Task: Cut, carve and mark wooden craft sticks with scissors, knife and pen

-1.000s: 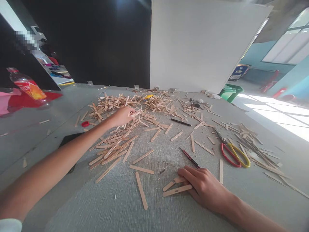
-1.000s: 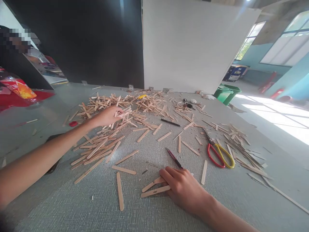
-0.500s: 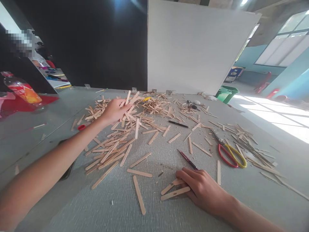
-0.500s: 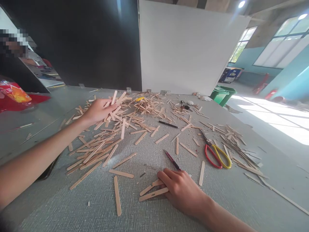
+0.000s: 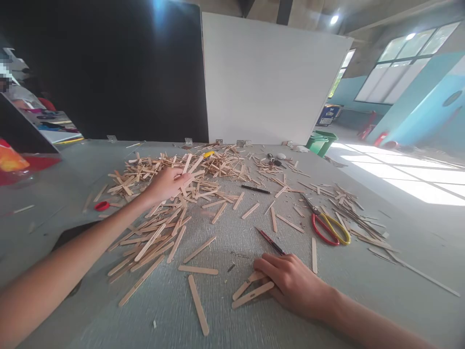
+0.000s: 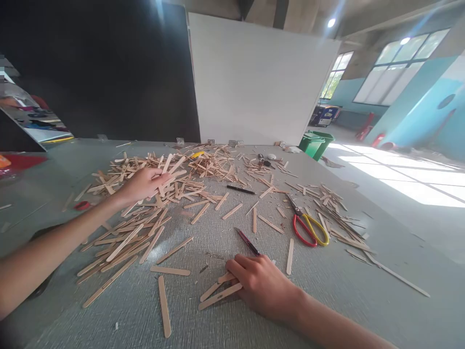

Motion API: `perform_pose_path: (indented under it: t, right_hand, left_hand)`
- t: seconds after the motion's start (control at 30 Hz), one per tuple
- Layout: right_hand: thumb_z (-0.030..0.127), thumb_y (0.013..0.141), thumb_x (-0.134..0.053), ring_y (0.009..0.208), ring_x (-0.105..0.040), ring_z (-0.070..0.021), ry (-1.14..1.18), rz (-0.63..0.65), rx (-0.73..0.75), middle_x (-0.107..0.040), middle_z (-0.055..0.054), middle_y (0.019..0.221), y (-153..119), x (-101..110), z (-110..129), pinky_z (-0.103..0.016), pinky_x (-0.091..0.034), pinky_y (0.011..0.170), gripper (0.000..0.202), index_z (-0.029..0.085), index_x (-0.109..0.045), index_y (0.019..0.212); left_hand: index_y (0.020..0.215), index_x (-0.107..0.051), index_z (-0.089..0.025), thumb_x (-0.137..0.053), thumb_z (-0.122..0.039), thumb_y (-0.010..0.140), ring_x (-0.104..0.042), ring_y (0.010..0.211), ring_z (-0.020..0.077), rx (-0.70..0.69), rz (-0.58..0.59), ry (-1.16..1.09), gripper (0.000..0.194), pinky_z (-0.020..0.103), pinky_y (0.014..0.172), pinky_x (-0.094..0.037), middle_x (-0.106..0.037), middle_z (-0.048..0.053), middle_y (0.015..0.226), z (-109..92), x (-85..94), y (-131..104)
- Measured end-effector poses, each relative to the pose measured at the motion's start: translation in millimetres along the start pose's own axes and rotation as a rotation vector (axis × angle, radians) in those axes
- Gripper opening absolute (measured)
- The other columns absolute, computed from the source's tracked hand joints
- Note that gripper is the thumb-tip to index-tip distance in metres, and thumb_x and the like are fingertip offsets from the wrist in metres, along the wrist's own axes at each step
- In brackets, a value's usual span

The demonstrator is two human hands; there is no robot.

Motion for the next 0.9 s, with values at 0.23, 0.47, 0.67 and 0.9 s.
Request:
perform_pose_path:
  t: [0.23, 0.47, 0.67, 0.9]
  right_hand:
    - [0.011, 0.106, -0.046, 0.067, -0.057, -0.0159, 0.051, -0.093, -0.014, -0.063, -0.003, 0.091, 0.0, 1.1, -0.4, -0.029, -0.043, 0.059, 0.019, 0.019, -0.062, 0.104]
    - [0.003, 0.104, -0.045, 0.099, -0.067, -0.0237, -0.012, -0.158, 0.067, -0.059, -0.020, 0.127, -2.5, 2.6, 3.1, -0.036, -0.062, 0.078, 0.058, 0.010, -0.032, 0.160]
    - [0.014, 0.113, -0.045, 0.136, -0.056, -0.0270, -0.055, -0.146, 0.273, -0.061, -0.019, 0.146, 5.4, 11.5, 7.2, -0.044, -0.052, 0.114, 0.044, 0.014, -0.047, 0.156]
    - [0.004, 0.106, -0.051, 0.109, -0.074, -0.0277, -0.409, -0.001, -0.520, -0.075, -0.018, 0.120, -0.3, 39.7, -62.3, -0.044, -0.063, 0.094, 0.030, 0.011, -0.069, 0.129]
  left_hand:
    - [0.120, -0.070, -0.016, -0.067, -0.039, 0.106, -0.073, 0.092, 0.0212, -0.039, 0.209, 0.091, 0.027, 0.038, 0.080, -0.064, -0.073, 0.007, 0.114, 6.0, -38.6, 0.8]
    - [0.127, -0.068, -0.017, -0.067, -0.038, 0.106, -0.073, 0.097, 0.0229, -0.124, 0.313, 0.125, 0.031, 0.041, 0.084, -0.064, -0.072, 0.008, 0.120, 8.7, -55.3, -2.8]
    - [0.130, -0.066, -0.017, -0.065, -0.038, 0.107, -0.073, 0.101, 0.0237, -0.224, 0.305, 0.151, 0.031, 0.044, 0.088, -0.063, -0.072, 0.009, 0.122, 11.3, -62.2, -2.0]
    - [0.130, -0.066, -0.017, -0.066, -0.037, 0.107, -0.072, 0.105, 0.0250, -0.299, 0.299, 0.164, 0.031, 0.047, 0.093, -0.061, -0.072, 0.009, 0.123, 15.7, -63.2, 2.4]
Point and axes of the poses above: each hand's wrist, its own y-axis towards the middle knuckle, its own x-axis out of the back of the hand, z = x × y, the point moved 3 cm from there along y, towards the middle knuckle
